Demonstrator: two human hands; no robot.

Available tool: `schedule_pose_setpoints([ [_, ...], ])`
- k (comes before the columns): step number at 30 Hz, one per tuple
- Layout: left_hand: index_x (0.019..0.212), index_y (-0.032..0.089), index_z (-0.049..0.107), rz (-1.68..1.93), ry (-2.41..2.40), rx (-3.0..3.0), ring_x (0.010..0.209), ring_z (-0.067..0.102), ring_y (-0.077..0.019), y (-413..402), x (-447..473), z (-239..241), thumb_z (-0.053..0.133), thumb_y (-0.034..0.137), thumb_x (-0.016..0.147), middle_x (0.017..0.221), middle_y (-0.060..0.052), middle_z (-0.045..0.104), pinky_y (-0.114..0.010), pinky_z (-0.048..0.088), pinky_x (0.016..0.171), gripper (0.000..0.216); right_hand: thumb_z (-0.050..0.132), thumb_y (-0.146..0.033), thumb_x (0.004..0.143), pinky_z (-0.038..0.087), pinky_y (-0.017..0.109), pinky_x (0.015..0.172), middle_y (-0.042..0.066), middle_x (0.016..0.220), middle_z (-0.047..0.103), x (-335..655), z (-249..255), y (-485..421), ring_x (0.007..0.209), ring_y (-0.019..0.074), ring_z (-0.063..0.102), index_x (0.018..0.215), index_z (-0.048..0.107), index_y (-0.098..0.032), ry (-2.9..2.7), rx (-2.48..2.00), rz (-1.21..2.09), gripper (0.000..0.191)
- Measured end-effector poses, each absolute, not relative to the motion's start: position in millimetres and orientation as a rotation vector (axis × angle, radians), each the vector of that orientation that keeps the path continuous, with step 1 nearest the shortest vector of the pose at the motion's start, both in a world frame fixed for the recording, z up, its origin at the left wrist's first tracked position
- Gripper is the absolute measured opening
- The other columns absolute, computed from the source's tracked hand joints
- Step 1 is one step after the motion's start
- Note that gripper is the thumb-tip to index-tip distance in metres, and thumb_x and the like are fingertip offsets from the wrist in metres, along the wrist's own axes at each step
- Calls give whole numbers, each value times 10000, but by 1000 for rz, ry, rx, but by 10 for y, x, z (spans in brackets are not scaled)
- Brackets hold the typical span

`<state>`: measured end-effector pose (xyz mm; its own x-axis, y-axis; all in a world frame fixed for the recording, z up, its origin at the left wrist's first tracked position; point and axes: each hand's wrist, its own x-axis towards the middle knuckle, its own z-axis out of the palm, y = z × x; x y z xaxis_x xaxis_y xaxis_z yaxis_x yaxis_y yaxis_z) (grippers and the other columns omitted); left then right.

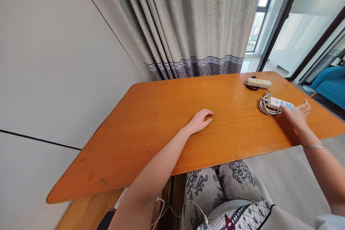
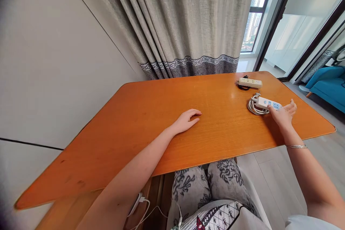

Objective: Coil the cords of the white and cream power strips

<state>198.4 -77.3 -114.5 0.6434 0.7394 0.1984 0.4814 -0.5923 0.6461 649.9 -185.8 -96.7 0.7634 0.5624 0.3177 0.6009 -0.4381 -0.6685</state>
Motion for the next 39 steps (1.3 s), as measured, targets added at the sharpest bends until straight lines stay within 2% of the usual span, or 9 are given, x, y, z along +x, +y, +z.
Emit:
schedule_pose_setpoints([
  [3, 1135, 180, 695, 591, 951, 2355, 1235, 651, -260, -778, 1986, -1156, 568, 242, 916, 1299, -112, 702, -481, 471, 1153, 260, 562, -481, 877, 350, 580, 1159, 302, 1441, 542, 6524, -999, -1826, 1404, 438, 456, 1403, 542, -53, -1183, -2215, -35, 679],
  [5, 1137, 176, 697, 582, 953, 2368, 1247, 648, -256, -789, 1992, -1156, 567, 234, 922, 1311, -113, 695, -467, 472, 1156, 258, 499, -521, 901, 381, 560, 1125, 294, 1359, 600, 6531, -1001, -1814, 1340, 426, 510, 1365, 594, -46, -1267, -2259, -13, 671],
  [10, 1136, 172, 703, 567, 958, 2385, 1256, 644, -260, -814, 2007, -1149, 569, 223, 924, 1325, -116, 684, -471, 475, 1154, 255, 641, -721, 795, 427, 564, 1029, 295, 1356, 591, 6419, -985, -1859, 1259, 459, 540, 1432, 576, -97, -1379, -2306, -135, 894],
  [14, 1134, 171, 707, 571, 960, 2389, 1248, 647, -263, -812, 2008, -1162, 568, 225, 924, 1323, -118, 682, -483, 477, 1153, 258, 673, -714, 796, 440, 582, 963, 294, 1363, 597, 6318, -973, -1902, 1242, 489, 538, 1464, 564, -128, -1498, -2387, -144, 896],
  [20, 1120, 183, 715, 593, 940, 2409, 1234, 653, -259, -808, 2009, -1178, 571, 219, 920, 1300, -109, 690, -477, 496, 1137, 248, 653, -692, 830, 409, 621, 1027, 323, 1390, 572, 6295, -960, -1876, 1302, 491, 510, 1495, 515, -68, -1584, -2323, -276, 923],
  [23, 1128, 175, 713, 593, 939, 2420, 1230, 655, -261, -812, 2009, -1174, 567, 216, 924, 1300, -117, 690, -478, 502, 1131, 254, 657, -686, 826, 388, 655, 1064, 315, 1395, 575, 6207, -952, -1816, 1345, 499, 476, 1446, 562, -89, -1678, -2244, -344, 866],
  [27, 1145, 164, 707, 607, 925, 2453, 1223, 659, -263, -818, 2014, -1187, 554, 200, 930, 1298, -126, 689, -483, 508, 1124, 266, 667, -583, 861, 364, 653, 1134, 262, 1432, 569, 5797, -924, -1656, 1447, 468, 397, 1440, 561, -127, -1890, -1990, -348, 745],
  [32, 1190, 162, 695, 636, 904, 2512, 1252, 646, -269, -841, 2011, -1224, 546, 191, 943, 1354, -139, 661, -487, 513, 1124, 290, 623, -549, 917, 367, 580, 1196, 202, 1451, 582, 4912, -835, -1294, 1462, 410, 423, 1411, 606, -156, -2301, -1597, -93, 632],
  [39, 1193, 202, 699, 675, 930, 2592, 1267, 633, -265, -792, 1951, -1267, 556, 198, 950, 1366, -115, 659, -501, 502, 1136, 282, 643, -447, 949, 398, 537, 1189, 191, 1437, 604, 4209, -932, -928, 1424, 362, 484, 1389, 632, -158, -2489, -1493, 70, 526],
])
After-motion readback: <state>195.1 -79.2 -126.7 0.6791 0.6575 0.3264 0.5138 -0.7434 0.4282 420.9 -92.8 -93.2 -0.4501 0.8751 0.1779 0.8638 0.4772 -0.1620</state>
